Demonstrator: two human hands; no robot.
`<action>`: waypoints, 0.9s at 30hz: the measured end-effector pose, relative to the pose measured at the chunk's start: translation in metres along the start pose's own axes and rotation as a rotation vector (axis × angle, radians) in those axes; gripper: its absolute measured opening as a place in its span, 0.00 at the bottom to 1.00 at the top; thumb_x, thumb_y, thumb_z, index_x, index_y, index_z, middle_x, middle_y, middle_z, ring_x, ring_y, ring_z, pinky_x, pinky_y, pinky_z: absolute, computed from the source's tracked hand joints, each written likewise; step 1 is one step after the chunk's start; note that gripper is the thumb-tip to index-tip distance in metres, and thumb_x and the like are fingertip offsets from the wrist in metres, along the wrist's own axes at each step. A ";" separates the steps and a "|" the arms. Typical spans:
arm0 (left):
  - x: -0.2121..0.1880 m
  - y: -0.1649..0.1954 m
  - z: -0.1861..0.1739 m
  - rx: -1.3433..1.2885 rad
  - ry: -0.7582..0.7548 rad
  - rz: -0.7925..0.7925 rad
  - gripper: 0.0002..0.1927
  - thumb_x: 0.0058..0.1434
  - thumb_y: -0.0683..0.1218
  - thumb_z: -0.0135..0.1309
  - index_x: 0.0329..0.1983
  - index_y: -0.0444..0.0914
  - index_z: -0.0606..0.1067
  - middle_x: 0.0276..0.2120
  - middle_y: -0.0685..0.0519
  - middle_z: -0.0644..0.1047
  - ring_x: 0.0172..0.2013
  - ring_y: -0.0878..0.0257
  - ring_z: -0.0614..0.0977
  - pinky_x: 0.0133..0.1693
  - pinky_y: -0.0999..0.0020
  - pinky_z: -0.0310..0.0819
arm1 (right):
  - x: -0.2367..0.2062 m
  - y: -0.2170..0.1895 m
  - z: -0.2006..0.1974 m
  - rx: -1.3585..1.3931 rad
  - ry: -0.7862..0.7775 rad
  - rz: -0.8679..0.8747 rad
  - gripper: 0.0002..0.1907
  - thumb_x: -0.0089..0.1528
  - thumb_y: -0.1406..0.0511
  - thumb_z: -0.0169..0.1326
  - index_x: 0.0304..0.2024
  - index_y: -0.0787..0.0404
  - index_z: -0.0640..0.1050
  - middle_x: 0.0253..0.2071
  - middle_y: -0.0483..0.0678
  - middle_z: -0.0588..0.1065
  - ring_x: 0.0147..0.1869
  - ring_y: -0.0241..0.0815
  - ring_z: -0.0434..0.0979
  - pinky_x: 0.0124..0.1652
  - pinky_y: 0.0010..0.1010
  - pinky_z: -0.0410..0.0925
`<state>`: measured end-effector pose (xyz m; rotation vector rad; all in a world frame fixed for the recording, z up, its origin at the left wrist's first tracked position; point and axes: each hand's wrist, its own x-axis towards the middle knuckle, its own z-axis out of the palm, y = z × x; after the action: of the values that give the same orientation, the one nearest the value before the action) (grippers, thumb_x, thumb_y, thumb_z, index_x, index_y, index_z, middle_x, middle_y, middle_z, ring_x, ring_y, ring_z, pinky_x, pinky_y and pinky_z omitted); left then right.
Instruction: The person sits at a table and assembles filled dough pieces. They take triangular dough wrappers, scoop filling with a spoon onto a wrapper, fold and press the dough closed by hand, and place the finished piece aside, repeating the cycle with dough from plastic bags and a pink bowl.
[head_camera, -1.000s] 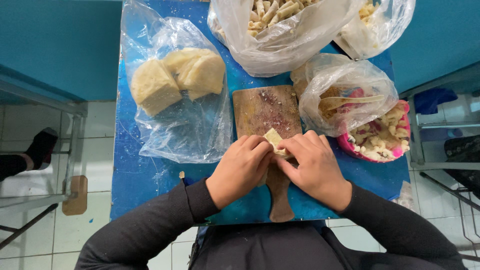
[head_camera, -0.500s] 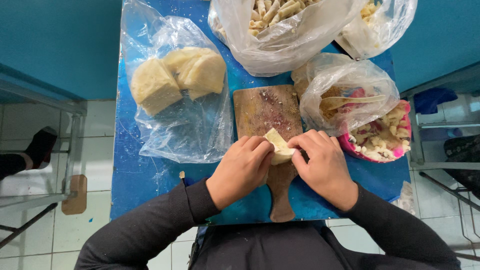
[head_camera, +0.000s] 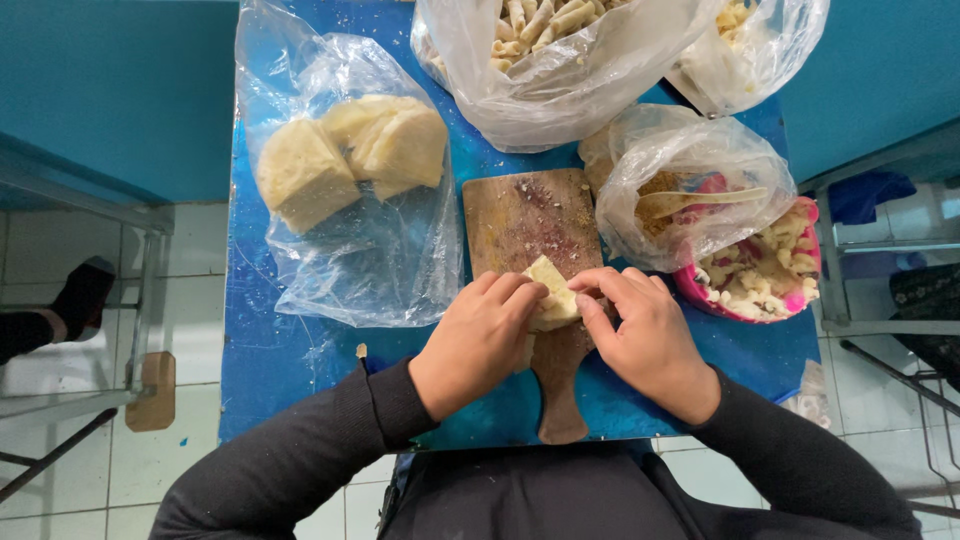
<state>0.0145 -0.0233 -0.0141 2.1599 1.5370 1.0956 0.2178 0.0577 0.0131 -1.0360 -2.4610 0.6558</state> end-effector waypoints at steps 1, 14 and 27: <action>-0.001 -0.001 0.000 0.007 -0.009 0.010 0.19 0.53 0.37 0.53 0.50 0.35 0.73 0.43 0.48 0.76 0.45 0.49 0.77 0.49 0.59 0.72 | 0.000 0.000 0.000 0.013 -0.009 0.006 0.09 0.63 0.67 0.57 0.46 0.55 0.79 0.32 0.44 0.76 0.38 0.45 0.75 0.41 0.37 0.64; 0.000 -0.002 -0.001 0.018 -0.017 0.023 0.16 0.57 0.37 0.52 0.50 0.36 0.72 0.43 0.47 0.73 0.45 0.49 0.74 0.49 0.59 0.71 | 0.004 -0.002 0.005 0.118 -0.029 -0.079 0.14 0.61 0.70 0.56 0.50 0.58 0.77 0.39 0.47 0.80 0.44 0.48 0.79 0.45 0.37 0.67; -0.001 -0.005 0.001 0.060 -0.067 0.008 0.15 0.53 0.37 0.54 0.45 0.37 0.73 0.40 0.48 0.73 0.45 0.49 0.74 0.48 0.59 0.70 | 0.010 -0.007 -0.005 -0.108 -0.035 -0.238 0.11 0.56 0.67 0.60 0.42 0.56 0.81 0.40 0.45 0.77 0.45 0.50 0.73 0.43 0.41 0.63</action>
<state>0.0115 -0.0216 -0.0178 2.2199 1.5524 0.9810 0.2098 0.0618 0.0226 -0.7561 -2.6204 0.4737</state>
